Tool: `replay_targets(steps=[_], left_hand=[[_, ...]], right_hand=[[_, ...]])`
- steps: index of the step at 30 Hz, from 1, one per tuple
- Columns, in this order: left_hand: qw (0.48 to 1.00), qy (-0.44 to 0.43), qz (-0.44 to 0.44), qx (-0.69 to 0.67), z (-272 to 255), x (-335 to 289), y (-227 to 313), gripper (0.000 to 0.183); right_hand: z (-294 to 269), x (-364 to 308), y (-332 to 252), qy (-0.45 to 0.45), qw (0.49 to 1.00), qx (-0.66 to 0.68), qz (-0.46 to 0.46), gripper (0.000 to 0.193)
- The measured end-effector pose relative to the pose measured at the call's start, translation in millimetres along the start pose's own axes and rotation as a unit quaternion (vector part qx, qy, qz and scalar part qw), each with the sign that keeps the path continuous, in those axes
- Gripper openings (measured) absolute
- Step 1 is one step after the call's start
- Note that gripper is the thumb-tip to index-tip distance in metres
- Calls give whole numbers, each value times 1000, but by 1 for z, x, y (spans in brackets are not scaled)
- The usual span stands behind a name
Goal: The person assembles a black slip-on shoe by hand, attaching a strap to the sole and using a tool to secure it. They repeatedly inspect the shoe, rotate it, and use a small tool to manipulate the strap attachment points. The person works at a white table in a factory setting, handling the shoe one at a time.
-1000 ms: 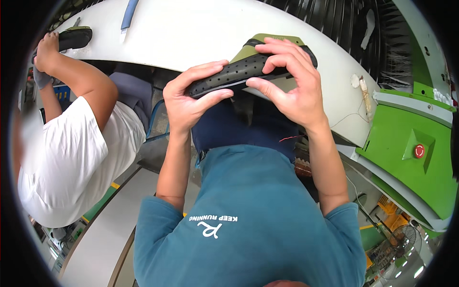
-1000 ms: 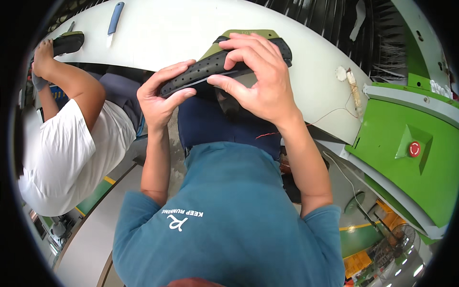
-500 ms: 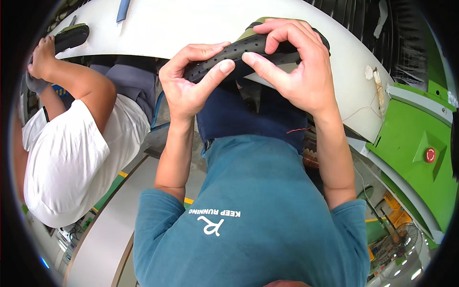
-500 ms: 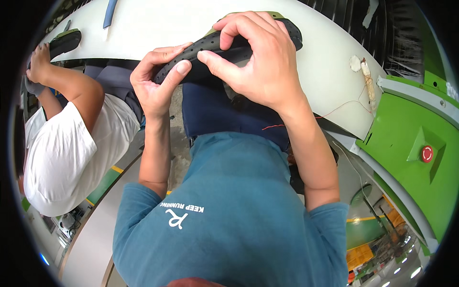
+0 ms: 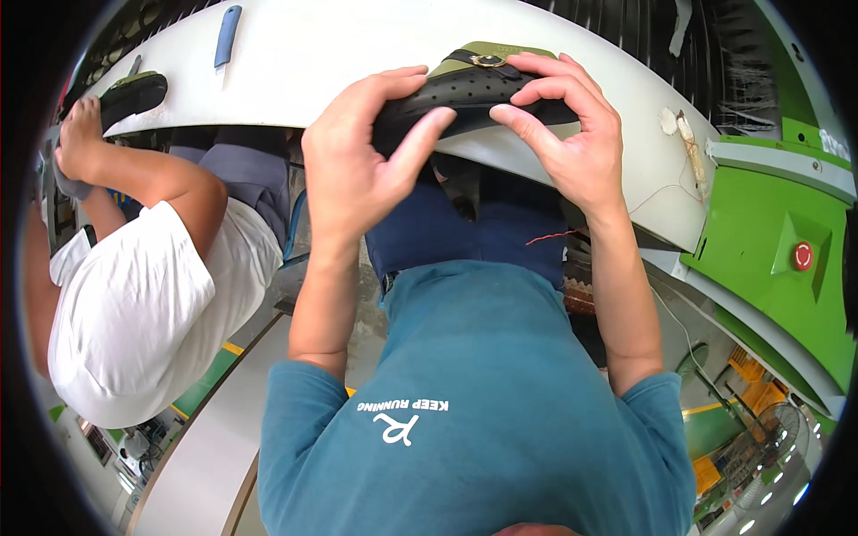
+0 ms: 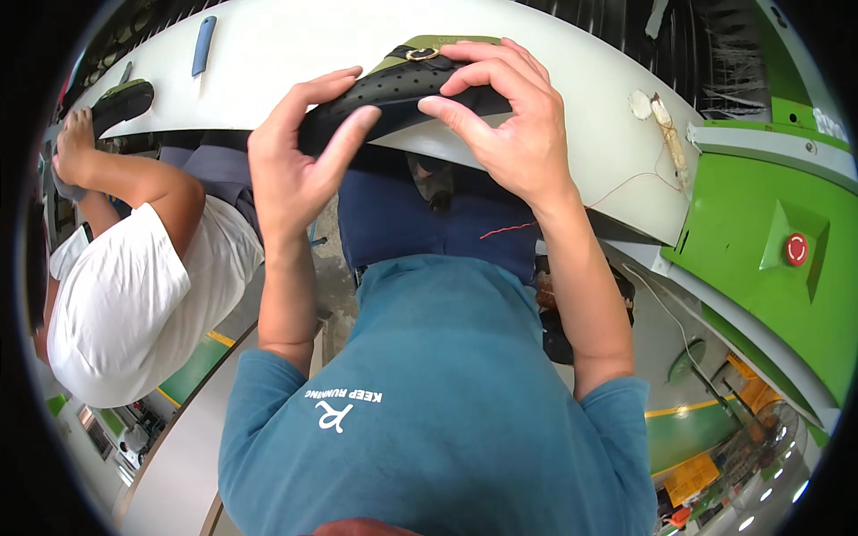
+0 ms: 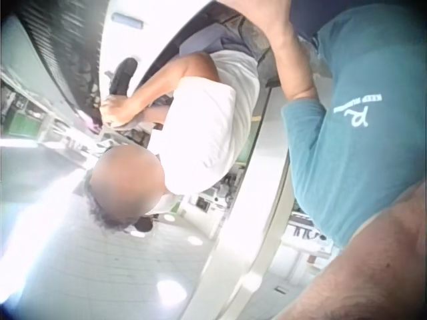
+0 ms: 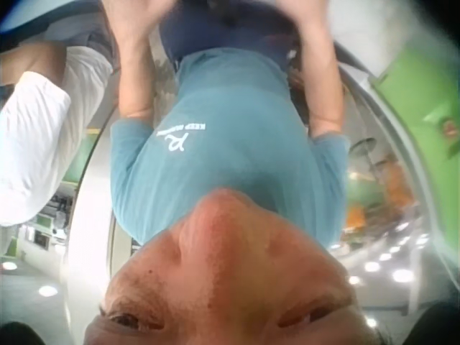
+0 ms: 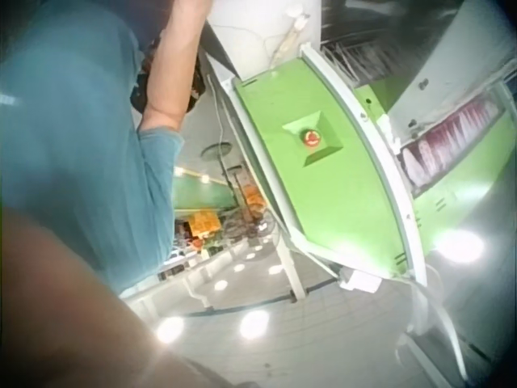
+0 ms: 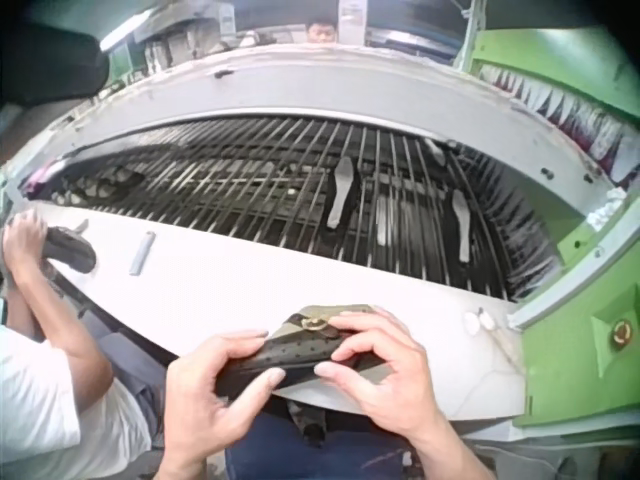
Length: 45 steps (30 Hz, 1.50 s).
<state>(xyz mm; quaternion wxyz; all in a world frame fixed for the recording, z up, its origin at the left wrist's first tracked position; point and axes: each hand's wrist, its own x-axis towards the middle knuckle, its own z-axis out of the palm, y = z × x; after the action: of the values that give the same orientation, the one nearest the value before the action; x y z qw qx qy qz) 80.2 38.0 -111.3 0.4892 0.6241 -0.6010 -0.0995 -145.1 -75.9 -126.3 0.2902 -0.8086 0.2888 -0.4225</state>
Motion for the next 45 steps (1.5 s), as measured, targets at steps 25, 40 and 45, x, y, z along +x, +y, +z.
replay_targets(steps=[25, 40, 45], left_hand=[[999, -17, -43, -22, 11, 4, 1, 39], [999, -3, -38, 30, 12, 17, -3, 46], [995, -71, -53, 46, -4, 19, 2, 61]], right_hand=[[-21, -8, 38, -9, 987, 157, 38, 39], [-37, 24, 27, -80, 967, 164, 175, 66], [-29, 12, 32, -33, 976, 167, 134, 65]])
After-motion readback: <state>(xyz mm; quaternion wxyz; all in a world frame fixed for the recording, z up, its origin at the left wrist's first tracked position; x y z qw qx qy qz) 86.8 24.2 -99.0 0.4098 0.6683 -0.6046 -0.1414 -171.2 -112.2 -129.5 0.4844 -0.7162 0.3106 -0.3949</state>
